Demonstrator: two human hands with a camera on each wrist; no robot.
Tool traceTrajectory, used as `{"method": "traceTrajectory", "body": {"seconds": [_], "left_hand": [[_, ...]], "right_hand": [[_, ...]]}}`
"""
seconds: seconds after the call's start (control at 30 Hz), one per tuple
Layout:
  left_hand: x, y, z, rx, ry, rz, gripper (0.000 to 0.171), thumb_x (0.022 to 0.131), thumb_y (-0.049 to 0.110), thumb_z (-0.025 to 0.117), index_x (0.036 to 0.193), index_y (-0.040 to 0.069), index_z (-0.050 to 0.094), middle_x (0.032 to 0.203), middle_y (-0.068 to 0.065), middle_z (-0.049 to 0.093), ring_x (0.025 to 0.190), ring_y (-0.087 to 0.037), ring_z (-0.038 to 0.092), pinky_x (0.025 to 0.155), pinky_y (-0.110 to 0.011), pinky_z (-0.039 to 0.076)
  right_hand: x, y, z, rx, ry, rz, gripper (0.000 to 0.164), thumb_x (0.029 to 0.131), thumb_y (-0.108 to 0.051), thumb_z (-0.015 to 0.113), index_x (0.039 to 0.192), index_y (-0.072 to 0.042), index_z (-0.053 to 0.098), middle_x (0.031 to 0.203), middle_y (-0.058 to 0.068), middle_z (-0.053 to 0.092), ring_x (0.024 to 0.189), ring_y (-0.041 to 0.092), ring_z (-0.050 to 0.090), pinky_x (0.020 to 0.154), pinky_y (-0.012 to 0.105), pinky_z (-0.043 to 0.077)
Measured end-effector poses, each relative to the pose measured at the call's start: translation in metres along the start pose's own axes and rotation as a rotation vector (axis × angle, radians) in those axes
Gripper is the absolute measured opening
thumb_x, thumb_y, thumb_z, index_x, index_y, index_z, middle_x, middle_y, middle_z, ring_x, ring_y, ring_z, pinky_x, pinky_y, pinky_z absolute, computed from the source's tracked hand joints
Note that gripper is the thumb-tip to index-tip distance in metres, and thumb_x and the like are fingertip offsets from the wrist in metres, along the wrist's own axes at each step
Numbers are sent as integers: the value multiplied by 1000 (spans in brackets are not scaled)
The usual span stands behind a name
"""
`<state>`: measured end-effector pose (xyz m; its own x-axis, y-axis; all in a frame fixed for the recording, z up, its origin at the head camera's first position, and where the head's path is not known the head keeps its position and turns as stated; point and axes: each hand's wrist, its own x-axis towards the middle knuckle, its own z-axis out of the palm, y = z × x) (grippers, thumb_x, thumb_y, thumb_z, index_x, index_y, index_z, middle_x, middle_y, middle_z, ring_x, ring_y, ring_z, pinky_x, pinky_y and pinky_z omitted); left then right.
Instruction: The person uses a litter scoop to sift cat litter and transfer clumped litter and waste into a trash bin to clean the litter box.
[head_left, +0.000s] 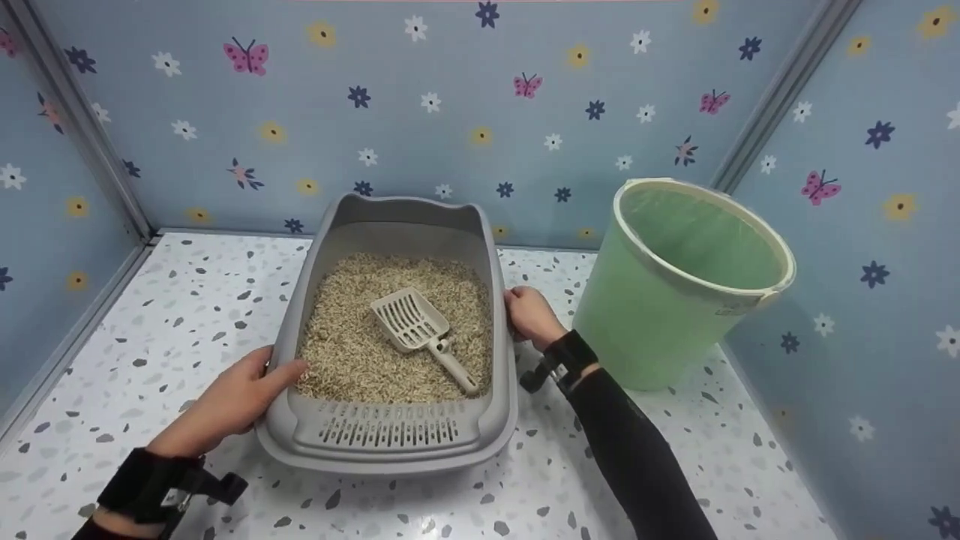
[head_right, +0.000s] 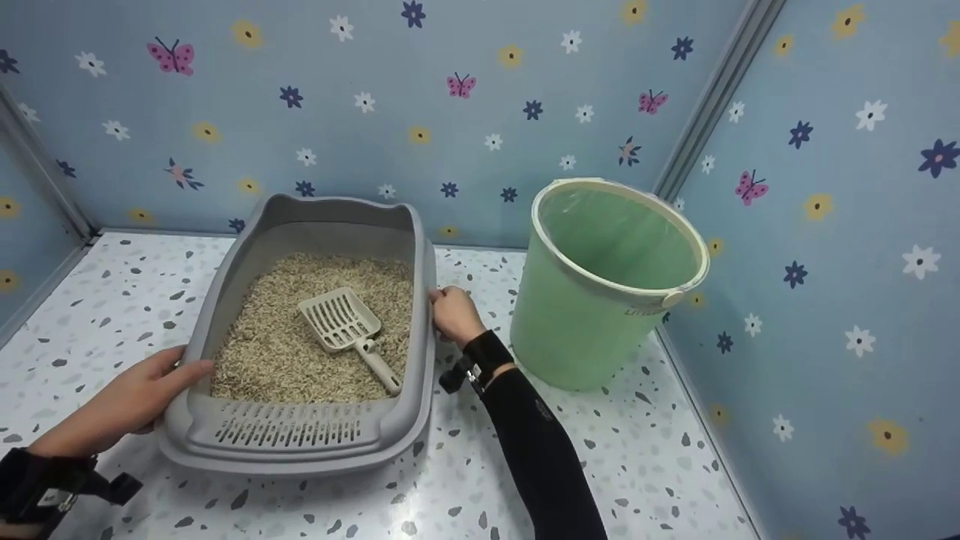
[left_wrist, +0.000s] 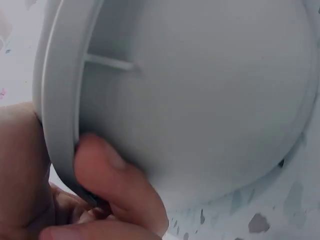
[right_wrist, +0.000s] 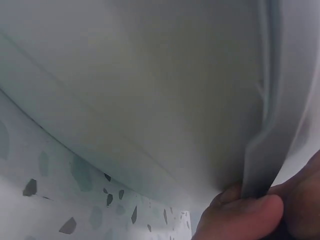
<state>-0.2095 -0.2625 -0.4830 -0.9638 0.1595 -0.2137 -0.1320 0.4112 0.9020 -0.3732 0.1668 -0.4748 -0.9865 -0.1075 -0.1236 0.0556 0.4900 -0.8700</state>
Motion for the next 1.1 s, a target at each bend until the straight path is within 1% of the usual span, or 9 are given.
{"method": "traceTrajectory", "body": {"seconds": [0.23,0.33,0.43,0.6,0.7,0.83,0.87,0.97,1.1], "left_hand": [[16,-3,-16,20,-68,63,82,117,49,56,169,-8,27,91,-12,74,65,-23,73,54,-35,60],[22,-5,-25,7,-103,64,83,117,51,55,173,-1,23,91,-14,77,67,-27,76,55,-37,63],[22,-5,-29,-8,-118,32,84,117,55,54,175,4,22,87,-12,75,58,-20,68,48,-30,55],[1,1,-20,75,-73,-21,94,115,62,53,175,0,16,87,-9,68,49,-10,44,41,-25,37],[-20,5,-9,120,-18,-33,97,114,64,54,175,0,15,92,-11,69,52,-15,52,42,-27,42],[-34,5,9,93,57,-44,86,113,65,52,167,2,31,90,-12,67,56,-20,57,44,-31,46],[-35,3,12,93,80,-45,84,114,66,51,166,3,35,90,-11,66,58,-21,57,46,-32,47],[-34,-3,16,134,149,-28,82,114,67,47,166,3,41,99,-10,69,77,-21,64,70,-36,55],[-29,-9,13,155,189,-2,78,116,64,45,163,2,47,110,-9,74,101,-24,69,93,-43,54]], "right_hand": [[-12,4,0,16,48,6,35,119,-22,46,89,-9,58,66,2,48,54,14,46,44,26,39],[-22,7,0,32,79,-6,36,119,-21,47,87,-9,58,64,2,48,52,13,45,42,24,37],[-29,12,2,55,84,-16,35,119,-22,47,88,-9,58,64,2,49,51,13,44,42,24,37],[-30,14,-3,76,45,16,34,118,-25,46,91,-8,58,64,2,50,51,13,45,42,25,37],[-21,11,-8,90,47,22,35,117,-26,47,89,-8,58,63,4,51,51,15,46,43,26,37],[-6,13,-15,147,50,19,40,118,-29,47,85,-10,58,65,4,53,54,15,48,43,25,37],[-4,14,-16,168,41,23,41,119,-30,47,84,-10,57,66,3,53,55,15,48,44,24,36],[-1,21,-15,207,5,30,43,120,-32,46,83,-11,56,68,2,51,56,14,47,44,23,34],[-3,24,-11,215,-5,19,44,120,-33,47,83,-11,55,67,2,50,55,12,44,44,23,31]]}}
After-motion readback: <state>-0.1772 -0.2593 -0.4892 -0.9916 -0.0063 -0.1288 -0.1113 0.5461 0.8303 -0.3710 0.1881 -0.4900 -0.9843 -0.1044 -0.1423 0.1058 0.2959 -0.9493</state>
